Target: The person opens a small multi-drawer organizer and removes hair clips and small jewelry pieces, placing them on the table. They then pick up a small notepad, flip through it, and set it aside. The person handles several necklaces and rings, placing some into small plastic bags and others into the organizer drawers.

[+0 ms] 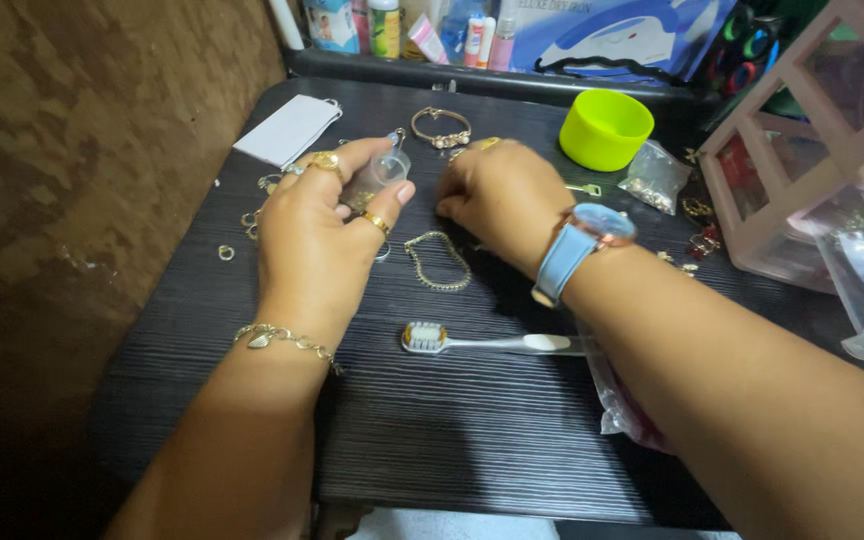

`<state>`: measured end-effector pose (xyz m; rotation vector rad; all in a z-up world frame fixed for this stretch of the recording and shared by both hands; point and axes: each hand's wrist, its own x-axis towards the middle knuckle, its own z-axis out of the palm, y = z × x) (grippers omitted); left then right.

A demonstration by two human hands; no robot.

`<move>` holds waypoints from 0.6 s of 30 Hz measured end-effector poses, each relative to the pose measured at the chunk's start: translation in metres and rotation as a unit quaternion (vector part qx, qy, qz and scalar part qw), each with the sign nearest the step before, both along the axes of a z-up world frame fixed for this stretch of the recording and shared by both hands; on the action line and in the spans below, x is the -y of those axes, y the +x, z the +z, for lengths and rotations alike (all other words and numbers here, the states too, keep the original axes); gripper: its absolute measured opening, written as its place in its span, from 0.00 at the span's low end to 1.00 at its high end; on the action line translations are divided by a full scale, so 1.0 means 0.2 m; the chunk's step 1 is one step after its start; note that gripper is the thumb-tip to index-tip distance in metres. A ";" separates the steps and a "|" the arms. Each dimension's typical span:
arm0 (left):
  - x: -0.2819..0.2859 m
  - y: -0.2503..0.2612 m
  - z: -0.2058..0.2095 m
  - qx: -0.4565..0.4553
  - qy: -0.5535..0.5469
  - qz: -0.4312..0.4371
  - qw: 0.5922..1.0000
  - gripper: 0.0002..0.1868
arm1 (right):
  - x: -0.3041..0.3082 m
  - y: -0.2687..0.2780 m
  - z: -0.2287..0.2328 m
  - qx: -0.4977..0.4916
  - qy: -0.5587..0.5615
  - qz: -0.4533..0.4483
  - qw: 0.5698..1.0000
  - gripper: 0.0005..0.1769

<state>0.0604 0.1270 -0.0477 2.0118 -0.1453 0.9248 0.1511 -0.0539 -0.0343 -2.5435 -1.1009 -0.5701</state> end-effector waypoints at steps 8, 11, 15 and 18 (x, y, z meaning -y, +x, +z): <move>0.01 0.00 0.00 0.025 0.002 -0.012 1.000 0.23 | 0.02 -0.04 0.14 -0.113 0.119 -0.001 0.986 0.07; 0.02 -0.02 0.04 0.020 0.029 -0.017 0.999 0.23 | 0.08 -0.11 0.25 -0.321 0.301 -0.027 0.898 0.08; 0.06 -0.01 0.10 -0.007 0.086 -0.028 0.996 0.22 | 0.11 -0.19 0.33 -0.326 0.345 0.032 0.880 0.08; 0.12 -0.01 0.14 0.031 0.118 -0.028 0.992 0.22 | 0.12 -0.24 0.35 -0.273 0.333 0.042 0.902 0.08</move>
